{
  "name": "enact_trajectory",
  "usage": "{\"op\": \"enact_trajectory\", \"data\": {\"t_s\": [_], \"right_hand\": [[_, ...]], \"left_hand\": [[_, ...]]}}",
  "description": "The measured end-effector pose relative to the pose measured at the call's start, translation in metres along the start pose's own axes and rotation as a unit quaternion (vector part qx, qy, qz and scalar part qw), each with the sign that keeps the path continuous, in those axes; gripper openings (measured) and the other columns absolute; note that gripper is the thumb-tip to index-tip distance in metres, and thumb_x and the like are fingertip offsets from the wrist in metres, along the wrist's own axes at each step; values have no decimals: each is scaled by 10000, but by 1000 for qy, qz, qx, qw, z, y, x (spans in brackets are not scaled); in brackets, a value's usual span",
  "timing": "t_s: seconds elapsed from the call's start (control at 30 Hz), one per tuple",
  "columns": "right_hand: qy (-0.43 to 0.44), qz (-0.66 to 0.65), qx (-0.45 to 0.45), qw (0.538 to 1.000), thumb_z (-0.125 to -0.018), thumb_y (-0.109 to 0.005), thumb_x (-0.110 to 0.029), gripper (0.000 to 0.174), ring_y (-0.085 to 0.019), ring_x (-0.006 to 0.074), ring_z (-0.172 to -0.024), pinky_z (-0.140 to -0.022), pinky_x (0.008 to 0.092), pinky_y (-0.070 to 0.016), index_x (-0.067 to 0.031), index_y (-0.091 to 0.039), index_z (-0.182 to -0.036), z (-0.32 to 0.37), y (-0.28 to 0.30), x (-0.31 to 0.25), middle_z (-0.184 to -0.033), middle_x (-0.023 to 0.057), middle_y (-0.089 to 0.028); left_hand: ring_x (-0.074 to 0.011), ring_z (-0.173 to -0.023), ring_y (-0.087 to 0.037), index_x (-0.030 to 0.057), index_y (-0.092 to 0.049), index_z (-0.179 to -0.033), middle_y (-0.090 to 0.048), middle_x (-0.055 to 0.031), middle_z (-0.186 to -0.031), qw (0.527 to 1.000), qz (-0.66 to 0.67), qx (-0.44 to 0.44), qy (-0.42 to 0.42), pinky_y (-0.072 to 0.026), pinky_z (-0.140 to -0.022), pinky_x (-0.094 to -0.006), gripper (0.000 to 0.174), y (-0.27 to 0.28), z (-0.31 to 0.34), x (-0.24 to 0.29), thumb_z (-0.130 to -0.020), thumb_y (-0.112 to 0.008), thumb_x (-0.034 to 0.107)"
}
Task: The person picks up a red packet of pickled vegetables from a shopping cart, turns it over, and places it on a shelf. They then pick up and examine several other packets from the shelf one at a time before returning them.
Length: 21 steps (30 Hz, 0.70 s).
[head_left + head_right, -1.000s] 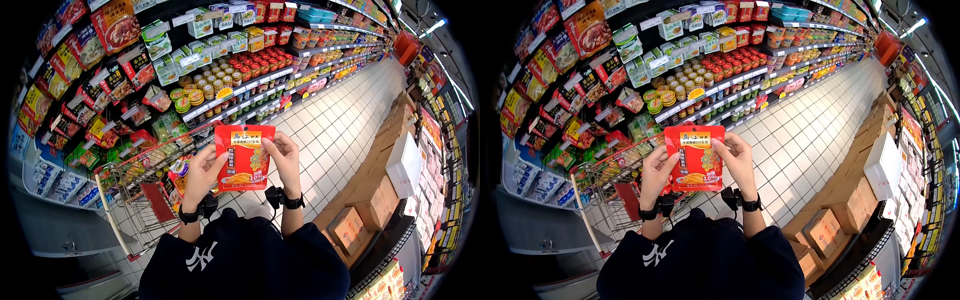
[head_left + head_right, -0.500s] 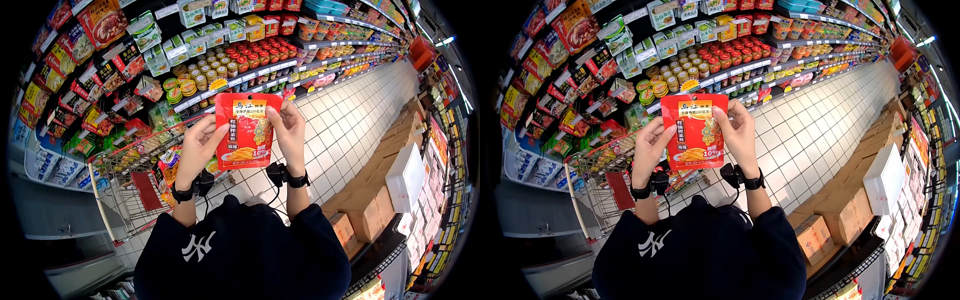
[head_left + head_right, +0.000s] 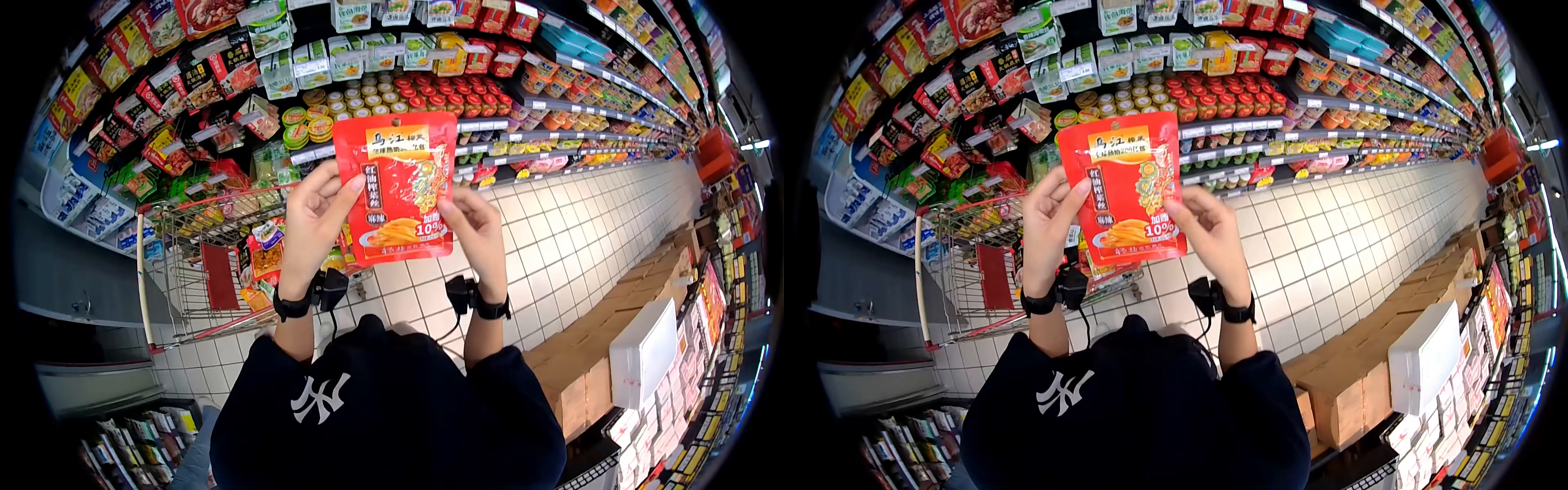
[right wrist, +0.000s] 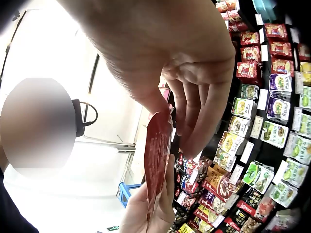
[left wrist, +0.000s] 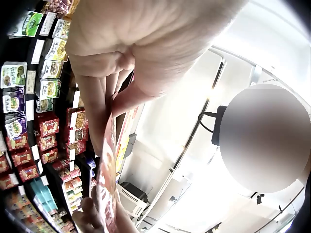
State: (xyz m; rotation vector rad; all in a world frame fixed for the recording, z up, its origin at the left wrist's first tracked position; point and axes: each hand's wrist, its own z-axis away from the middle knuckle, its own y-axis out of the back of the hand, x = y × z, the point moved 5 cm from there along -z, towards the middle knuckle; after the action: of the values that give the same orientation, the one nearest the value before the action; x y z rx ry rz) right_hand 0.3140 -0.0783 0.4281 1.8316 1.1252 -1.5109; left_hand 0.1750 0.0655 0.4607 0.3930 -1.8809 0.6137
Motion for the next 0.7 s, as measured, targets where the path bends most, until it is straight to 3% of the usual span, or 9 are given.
{"op": "enact_trajectory", "data": {"t_s": [0.1, 0.2, 0.33, 0.57, 0.7], "right_hand": [[-26, -36, -27, 999, -932, -545, -111, 180, -589, 42, -781, -676, 184, -480, 30, -567, -1042, 9, 8, 4, -896, 42, -656], [-49, -45, -29, 997, -935, -537, -118, 180, -600, 59, -746, -634, 202, -527, 31, -558, -1035, 18, 20, 9, -883, 54, -656], [-39, -18, -25, 999, -931, -546, -118, 170, -599, 56, -745, -624, 194, -504, 33, -570, -1003, 27, 46, 13, -877, 54, -658], [-73, 54, -28, 995, -912, -584, -140, 175, -580, 35, -732, -625, 189, -458, 25, -596, -970, 51, 94, 24, -862, 42, -665], [-80, 30, 2, 996, -910, -588, -148, 210, -583, 46, -786, -676, 196, -459, 30, -584, -1022, 65, 120, 38, -902, 55, -666]], "left_hand": [[-78, -859, -603, -32, -539, -1073, -653, -77, -997, 998, -33, 43, 21, -483, -749, -212, 184, -8, 3, -4, -923, -540, 75], [-84, -898, -593, -36, -535, -1081, -642, -85, -1028, 999, -13, 41, -18, -470, -787, -219, 191, -26, 2, -12, -919, -541, 64], [-94, -961, -581, -36, -541, -1118, -631, -90, -1076, 998, 30, 52, -13, -456, -838, -237, 235, -50, -3, -25, -907, -562, 66], [-89, -849, -608, -23, -577, -1058, -652, -73, -998, 997, 3, 76, 17, -487, -755, -239, 211, -85, -1, -64, -887, -611, 96], [-82, -872, -593, -22, -573, -1039, -642, -62, -992, 996, -23, 3, 82, -477, -773, -235, 182, -115, 6, -96, -899, -595, 90]]}}
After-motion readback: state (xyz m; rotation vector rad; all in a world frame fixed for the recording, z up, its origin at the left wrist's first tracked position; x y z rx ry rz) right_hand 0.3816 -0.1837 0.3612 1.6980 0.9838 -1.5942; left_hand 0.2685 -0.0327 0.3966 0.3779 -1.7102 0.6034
